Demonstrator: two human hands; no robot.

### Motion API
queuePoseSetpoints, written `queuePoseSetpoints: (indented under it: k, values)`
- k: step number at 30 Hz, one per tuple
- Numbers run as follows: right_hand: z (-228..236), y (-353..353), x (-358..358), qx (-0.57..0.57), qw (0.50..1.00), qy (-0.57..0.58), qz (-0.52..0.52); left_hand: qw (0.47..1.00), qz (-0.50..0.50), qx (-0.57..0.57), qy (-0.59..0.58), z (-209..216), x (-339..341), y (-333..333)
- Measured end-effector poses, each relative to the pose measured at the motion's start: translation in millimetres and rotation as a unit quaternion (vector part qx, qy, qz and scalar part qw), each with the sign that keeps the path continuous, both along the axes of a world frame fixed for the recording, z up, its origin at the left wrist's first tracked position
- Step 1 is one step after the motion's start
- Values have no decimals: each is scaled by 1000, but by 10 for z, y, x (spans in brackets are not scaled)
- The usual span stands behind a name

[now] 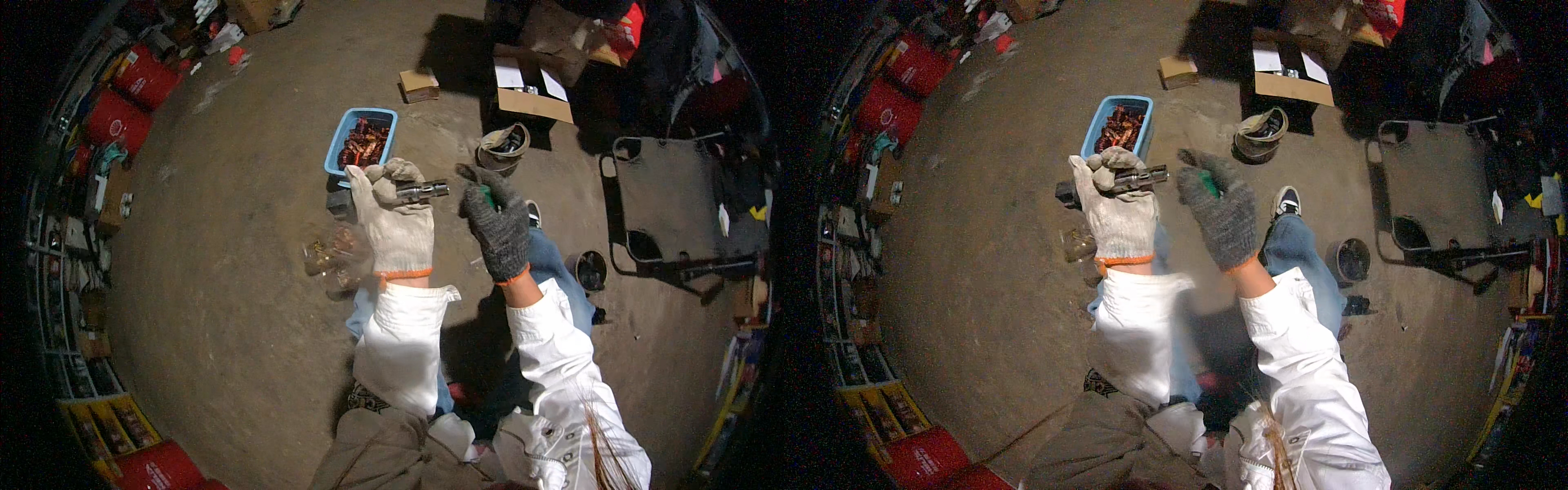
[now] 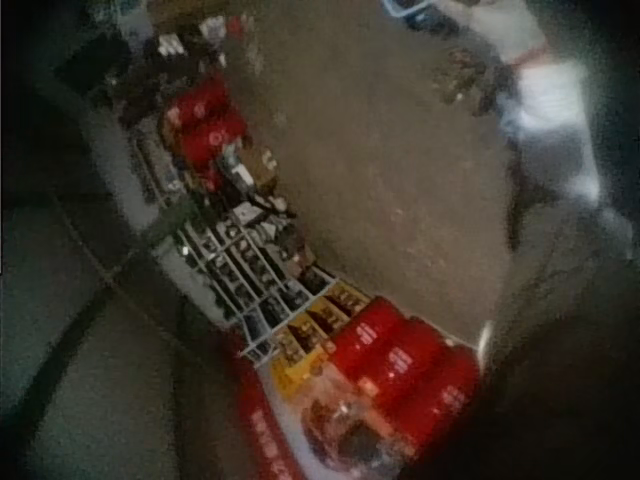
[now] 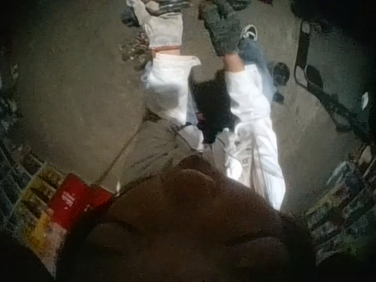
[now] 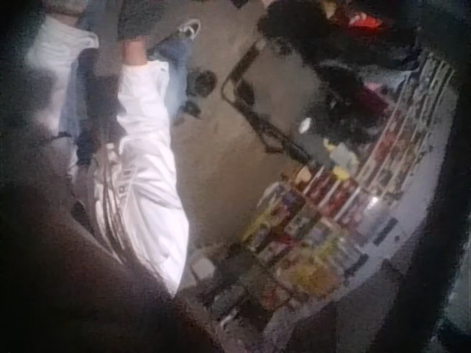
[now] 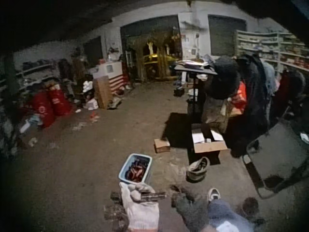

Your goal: The person sits on the floor and uses a screwdriver to disassemble a cylindrical metal component. They remove internal parts and place them into a blue bin, then use a hammer to tap the component and continue disassembly.

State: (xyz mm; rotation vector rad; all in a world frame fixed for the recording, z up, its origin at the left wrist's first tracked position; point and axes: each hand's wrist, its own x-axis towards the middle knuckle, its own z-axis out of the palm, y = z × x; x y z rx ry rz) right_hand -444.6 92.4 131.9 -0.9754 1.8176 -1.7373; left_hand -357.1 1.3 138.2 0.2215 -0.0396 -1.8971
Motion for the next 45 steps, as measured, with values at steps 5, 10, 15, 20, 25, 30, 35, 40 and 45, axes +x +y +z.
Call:
queuePoseSetpoints:
  k: [5, 10, 15, 20, 25, 30, 35, 40, 45]
  values:
    - [83, 9, 0, 12, 994, -100, 51, 995, -68, -77, -9, 72, -108, 103]
    - [32, 46, 51, -57, 968, -231, 85, 994, 16, -98, -48, 98, -143, 205]
    - [-57, 28, 122, -96, 951, -268, 118, 992, 26, -121, -35, 147, -92, 191]
    - [-108, 11, 104, -84, 973, -187, 102, 992, 24, -121, -7, 137, -106, 164]
    - [-85, 6, 144, -43, 997, 47, 35, 990, 84, -115, -13, 117, 114, -40]
    - [-105, 95, 304, -41, 995, 85, 28, 986, 164, -6, -28, 166, 347, -225]
    - [-190, 150, 369, -32, 943, 327, 54, 984, 169, -12, -61, 181, 401, -208]
    - [-200, 107, 412, -44, 921, 384, 53, 988, 148, -36, -32, 159, 425, -232]
    - [-180, 102, 448, -32, 923, 382, 40, 985, 154, -33, -70, 193, 401, -161]
